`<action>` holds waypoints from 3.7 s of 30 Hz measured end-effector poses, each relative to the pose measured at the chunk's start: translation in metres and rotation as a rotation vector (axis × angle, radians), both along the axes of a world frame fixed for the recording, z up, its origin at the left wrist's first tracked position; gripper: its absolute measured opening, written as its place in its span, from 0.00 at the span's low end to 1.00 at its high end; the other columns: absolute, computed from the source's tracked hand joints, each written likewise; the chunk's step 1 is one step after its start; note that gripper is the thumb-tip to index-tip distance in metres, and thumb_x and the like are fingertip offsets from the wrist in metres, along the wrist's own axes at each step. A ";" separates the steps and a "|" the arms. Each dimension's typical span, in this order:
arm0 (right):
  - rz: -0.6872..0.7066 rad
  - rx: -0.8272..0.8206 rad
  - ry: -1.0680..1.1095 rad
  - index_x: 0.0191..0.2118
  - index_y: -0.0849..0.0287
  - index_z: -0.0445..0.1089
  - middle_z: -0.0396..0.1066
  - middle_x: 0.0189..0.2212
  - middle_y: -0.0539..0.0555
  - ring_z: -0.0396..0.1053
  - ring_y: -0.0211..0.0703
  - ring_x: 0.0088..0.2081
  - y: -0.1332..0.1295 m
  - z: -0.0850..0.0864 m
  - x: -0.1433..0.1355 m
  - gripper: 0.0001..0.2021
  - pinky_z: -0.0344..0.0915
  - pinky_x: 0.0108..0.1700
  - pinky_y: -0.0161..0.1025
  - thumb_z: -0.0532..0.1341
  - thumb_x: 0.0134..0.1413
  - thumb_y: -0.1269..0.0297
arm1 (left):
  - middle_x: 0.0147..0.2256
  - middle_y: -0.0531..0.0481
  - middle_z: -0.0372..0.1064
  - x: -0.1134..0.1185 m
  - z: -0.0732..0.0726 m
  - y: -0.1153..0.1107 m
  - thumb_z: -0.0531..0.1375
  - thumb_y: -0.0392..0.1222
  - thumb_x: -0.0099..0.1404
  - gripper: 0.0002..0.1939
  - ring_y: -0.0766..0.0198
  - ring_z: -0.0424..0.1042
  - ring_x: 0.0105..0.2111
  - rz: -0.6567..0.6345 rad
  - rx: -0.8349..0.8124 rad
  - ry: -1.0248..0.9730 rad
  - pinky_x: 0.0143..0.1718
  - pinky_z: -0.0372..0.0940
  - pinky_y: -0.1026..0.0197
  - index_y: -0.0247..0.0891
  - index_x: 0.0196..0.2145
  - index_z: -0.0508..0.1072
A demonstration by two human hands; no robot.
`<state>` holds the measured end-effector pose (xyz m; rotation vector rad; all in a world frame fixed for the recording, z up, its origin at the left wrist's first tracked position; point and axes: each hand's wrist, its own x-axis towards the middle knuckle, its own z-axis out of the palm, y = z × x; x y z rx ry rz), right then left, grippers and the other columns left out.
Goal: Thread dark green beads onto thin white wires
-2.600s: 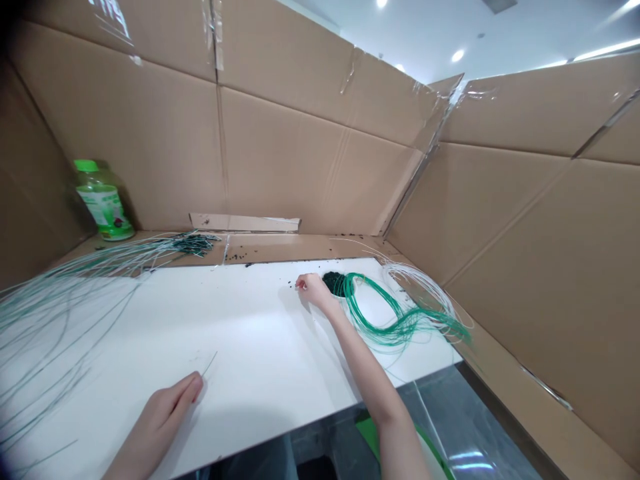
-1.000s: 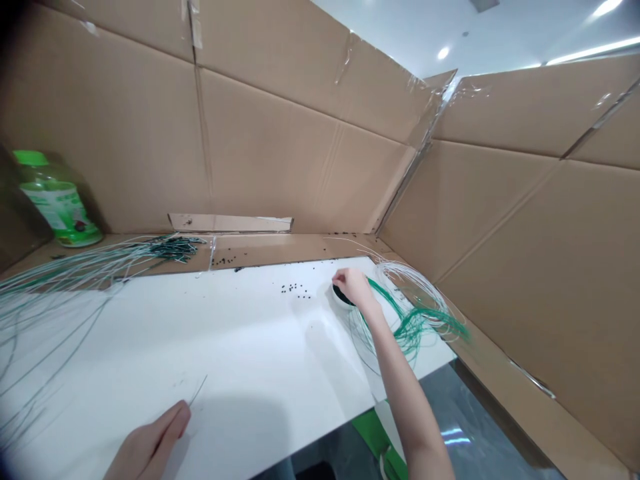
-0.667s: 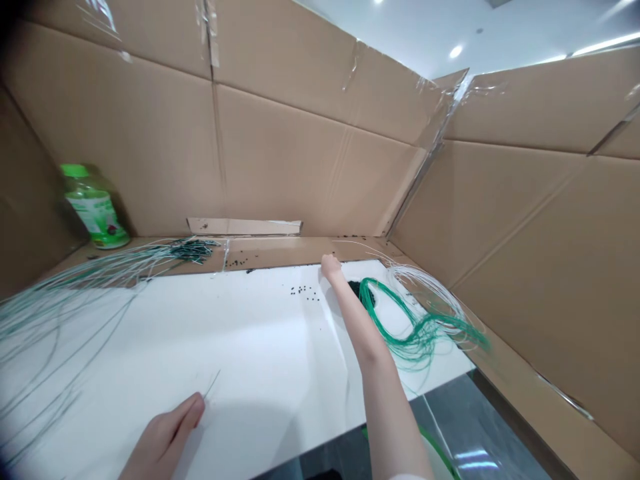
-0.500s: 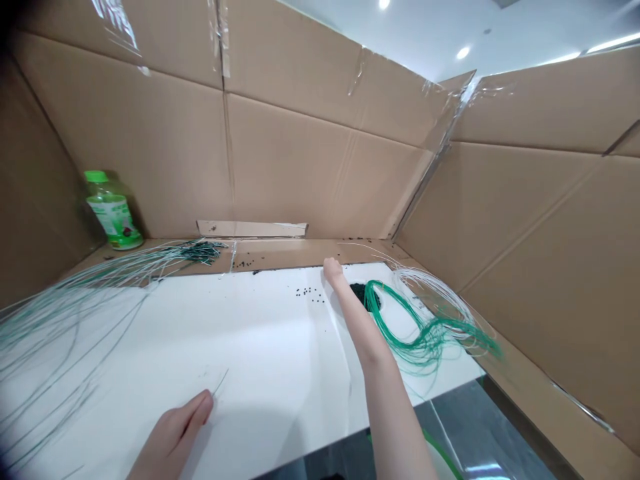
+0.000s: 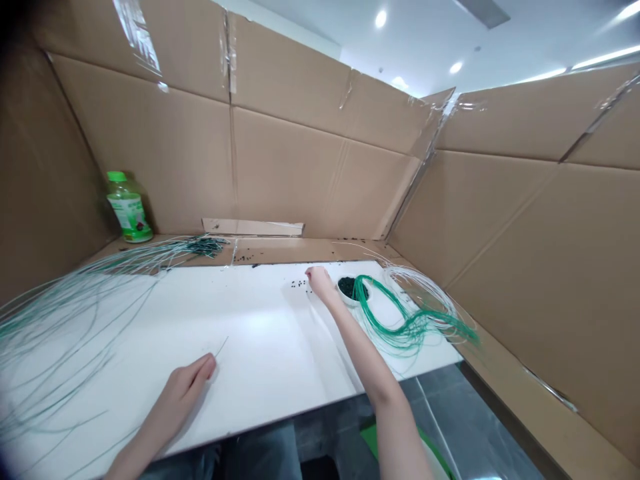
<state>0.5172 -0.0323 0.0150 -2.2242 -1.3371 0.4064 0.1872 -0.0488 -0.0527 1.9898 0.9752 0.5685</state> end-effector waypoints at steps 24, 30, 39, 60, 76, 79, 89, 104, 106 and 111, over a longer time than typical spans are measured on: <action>-0.014 0.897 1.086 0.33 0.64 0.71 0.73 0.32 0.52 0.70 0.37 0.35 -0.099 -0.032 -0.221 0.10 0.67 0.36 0.36 0.63 0.53 0.60 | 0.20 0.54 0.56 0.028 0.038 -0.035 0.44 0.48 0.69 0.19 0.67 0.56 0.22 -0.153 0.185 -0.343 0.27 0.50 0.64 0.37 0.24 0.59; -0.052 0.973 1.121 0.34 0.65 0.68 0.69 0.31 0.50 0.68 0.35 0.33 -0.088 -0.036 -0.212 0.09 0.68 0.35 0.36 0.59 0.57 0.63 | 0.21 0.54 0.57 0.039 0.042 -0.021 0.45 0.49 0.68 0.21 0.69 0.55 0.23 -0.289 0.150 -0.371 0.26 0.51 0.65 0.35 0.22 0.60; -0.025 0.952 0.830 0.34 0.65 0.69 0.70 0.32 0.50 0.69 0.37 0.36 -0.086 -0.039 -0.170 0.08 0.67 0.43 0.42 0.61 0.56 0.64 | 0.35 0.46 0.69 0.062 0.059 0.009 0.56 0.45 0.63 0.12 0.64 0.69 0.37 -0.316 0.106 -0.497 0.37 0.64 0.63 0.33 0.35 0.70; 0.103 0.784 0.645 0.32 0.64 0.71 0.71 0.25 0.49 0.70 0.36 0.32 -0.082 -0.048 -0.117 0.12 0.67 0.39 0.39 0.61 0.55 0.58 | 0.25 0.48 0.71 0.109 0.048 0.030 0.61 0.37 0.56 0.06 0.66 0.70 0.26 -0.317 -0.036 -0.576 0.29 0.65 0.65 0.31 0.25 0.73; -0.004 0.993 0.634 0.34 0.65 0.69 0.70 0.29 0.49 0.70 0.36 0.33 -0.039 -0.010 -0.074 0.08 0.68 0.41 0.40 0.60 0.56 0.63 | 0.25 0.51 0.69 0.169 0.080 0.064 0.60 0.39 0.60 0.08 0.67 0.71 0.28 -0.347 0.026 -0.718 0.33 0.69 0.62 0.30 0.28 0.71; 0.010 1.006 0.625 0.34 0.65 0.68 0.70 0.30 0.49 0.70 0.35 0.34 -0.034 -0.006 -0.063 0.08 0.69 0.41 0.40 0.60 0.56 0.64 | 0.25 0.53 0.69 0.181 0.080 0.070 0.60 0.38 0.62 0.08 0.69 0.71 0.28 -0.347 0.022 -0.740 0.34 0.69 0.61 0.30 0.28 0.70; -0.006 0.964 0.636 0.34 0.65 0.68 0.70 0.32 0.50 0.69 0.35 0.34 -0.032 -0.027 -0.049 0.08 0.69 0.41 0.40 0.60 0.57 0.64 | 0.31 0.50 0.69 0.197 0.055 0.082 0.56 0.44 0.66 0.12 0.67 0.71 0.32 -0.391 0.082 -0.566 0.37 0.70 0.58 0.30 0.34 0.70; -0.098 0.953 0.637 0.34 0.65 0.67 0.68 0.28 0.49 0.68 0.34 0.31 -0.027 -0.045 -0.037 0.09 0.68 0.36 0.37 0.59 0.58 0.62 | 0.42 0.45 0.68 0.221 -0.010 0.149 0.56 0.44 0.65 0.13 0.61 0.70 0.41 -0.477 0.485 0.147 0.43 0.67 0.52 0.32 0.43 0.69; -0.093 0.953 0.634 0.33 0.65 0.67 0.68 0.28 0.49 0.68 0.34 0.30 -0.028 -0.044 -0.038 0.09 0.68 0.36 0.37 0.59 0.58 0.62 | 0.42 0.45 0.68 0.222 -0.008 0.147 0.56 0.45 0.66 0.13 0.62 0.70 0.40 -0.476 0.504 0.170 0.43 0.67 0.53 0.32 0.43 0.69; -0.067 0.954 0.622 0.32 0.65 0.67 0.68 0.27 0.48 0.68 0.34 0.30 -0.029 -0.040 -0.041 0.09 0.68 0.36 0.37 0.59 0.58 0.62 | 0.41 0.46 0.69 0.221 -0.008 0.144 0.55 0.45 0.66 0.13 0.62 0.70 0.39 -0.466 0.544 0.208 0.42 0.68 0.54 0.32 0.43 0.69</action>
